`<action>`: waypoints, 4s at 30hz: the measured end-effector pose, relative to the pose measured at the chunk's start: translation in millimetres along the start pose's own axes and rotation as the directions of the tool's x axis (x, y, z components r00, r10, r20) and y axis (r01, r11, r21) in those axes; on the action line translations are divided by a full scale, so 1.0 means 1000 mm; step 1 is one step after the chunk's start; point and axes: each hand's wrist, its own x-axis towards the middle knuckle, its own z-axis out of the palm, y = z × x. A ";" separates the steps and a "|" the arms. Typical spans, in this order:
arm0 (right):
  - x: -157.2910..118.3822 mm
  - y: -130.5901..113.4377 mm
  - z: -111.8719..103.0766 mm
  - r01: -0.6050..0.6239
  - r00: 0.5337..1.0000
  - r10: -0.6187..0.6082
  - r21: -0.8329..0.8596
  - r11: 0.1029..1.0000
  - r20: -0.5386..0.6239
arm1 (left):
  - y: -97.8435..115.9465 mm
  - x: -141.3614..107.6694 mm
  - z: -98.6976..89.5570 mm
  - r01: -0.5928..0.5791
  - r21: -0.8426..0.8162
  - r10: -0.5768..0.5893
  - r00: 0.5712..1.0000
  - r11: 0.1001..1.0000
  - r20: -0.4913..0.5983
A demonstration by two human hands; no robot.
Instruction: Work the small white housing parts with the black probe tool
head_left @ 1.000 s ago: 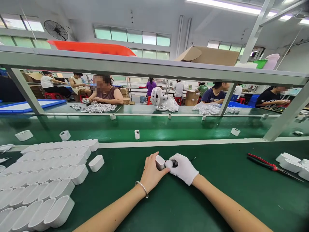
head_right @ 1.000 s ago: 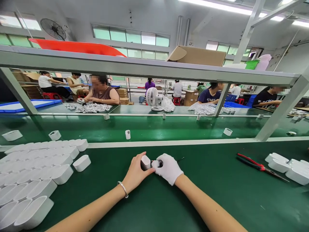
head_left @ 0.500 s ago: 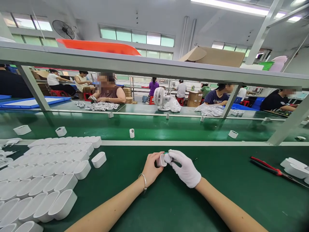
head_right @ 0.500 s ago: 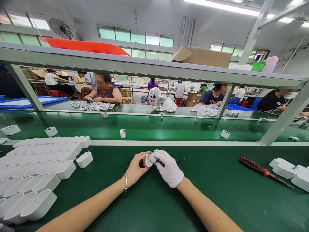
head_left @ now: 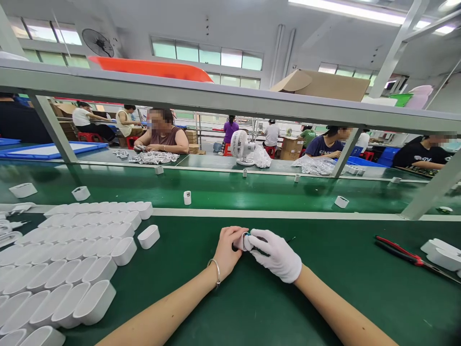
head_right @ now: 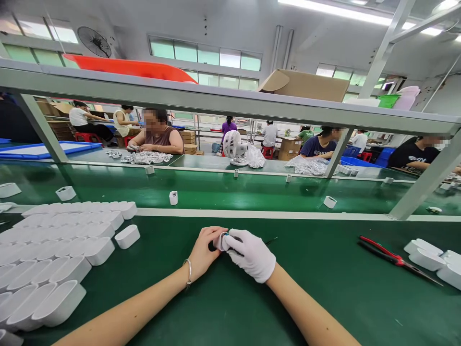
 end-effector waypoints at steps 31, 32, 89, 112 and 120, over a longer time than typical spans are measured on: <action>0.011 -0.020 0.015 -0.596 0.542 0.695 0.799 -0.078 0.472 | 0.003 -0.005 0.003 0.079 -0.429 0.021 0.975 0.900 0.223; 0.012 -0.021 0.015 -0.596 0.536 0.698 0.798 -0.084 0.474 | -0.001 -0.004 0.004 0.166 -0.504 -0.040 0.967 0.848 0.250; 0.011 0.005 -0.035 -0.108 0.991 0.119 -0.149 0.983 0.067 | -0.006 0.002 0.005 0.211 -0.380 -0.075 0.936 0.901 0.344; 0.004 0.042 -0.047 -0.375 0.910 0.395 -0.153 0.914 0.129 | -0.007 -0.001 0.005 0.147 -0.330 -0.068 0.969 0.932 0.238; -0.013 0.039 -0.020 -0.446 0.829 0.447 -0.085 0.891 0.335 | -0.004 -0.007 0.007 -0.046 -0.215 0.042 0.999 0.976 -0.025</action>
